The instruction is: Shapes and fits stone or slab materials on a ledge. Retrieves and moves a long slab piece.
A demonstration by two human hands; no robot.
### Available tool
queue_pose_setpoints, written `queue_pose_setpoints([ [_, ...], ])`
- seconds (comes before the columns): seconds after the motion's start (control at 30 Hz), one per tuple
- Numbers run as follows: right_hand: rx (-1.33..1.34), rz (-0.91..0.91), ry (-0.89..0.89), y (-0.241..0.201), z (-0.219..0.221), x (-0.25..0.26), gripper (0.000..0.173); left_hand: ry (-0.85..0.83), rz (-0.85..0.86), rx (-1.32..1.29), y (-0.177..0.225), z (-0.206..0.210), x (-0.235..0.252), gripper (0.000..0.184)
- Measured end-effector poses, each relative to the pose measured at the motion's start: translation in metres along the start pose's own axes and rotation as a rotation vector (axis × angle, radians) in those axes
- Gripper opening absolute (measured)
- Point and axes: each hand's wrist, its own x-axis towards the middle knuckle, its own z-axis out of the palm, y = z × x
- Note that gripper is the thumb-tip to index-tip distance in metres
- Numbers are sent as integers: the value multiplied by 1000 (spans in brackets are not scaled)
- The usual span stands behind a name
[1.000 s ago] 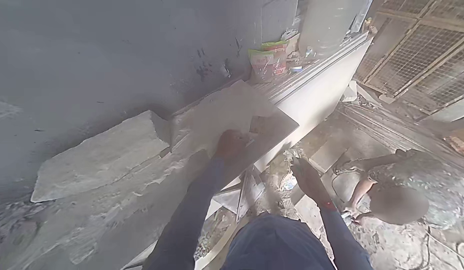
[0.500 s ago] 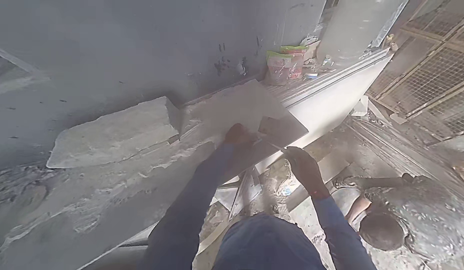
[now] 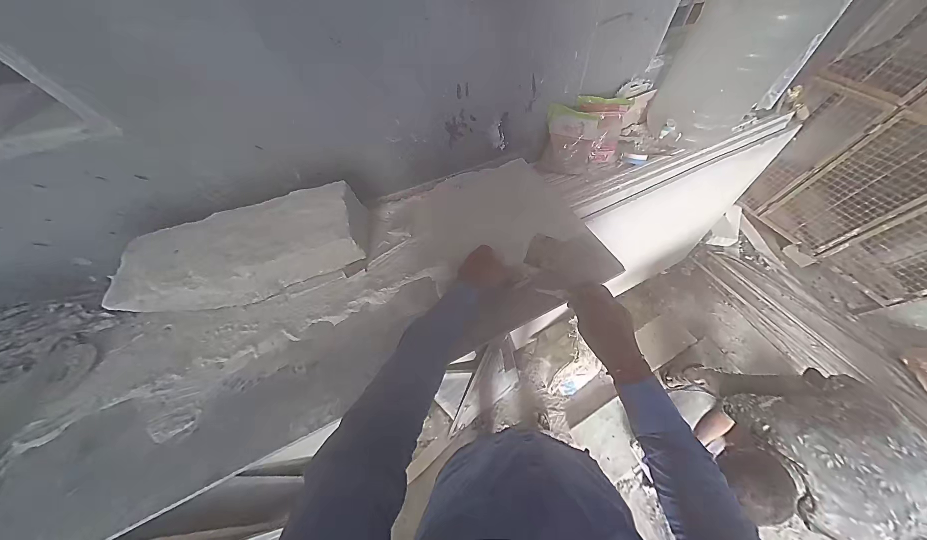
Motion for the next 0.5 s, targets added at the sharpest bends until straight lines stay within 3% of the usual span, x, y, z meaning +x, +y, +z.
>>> queue_pose_setpoints([
  [0.13, 5, -20, 17, -2, -1, 3, 24, -30, -48, -38, 8, -5, -5, 62],
  [0.5, 9, -41, -40, -12, -2, 13, 28, -2, -8, -72, -5, 4, 3, 63],
])
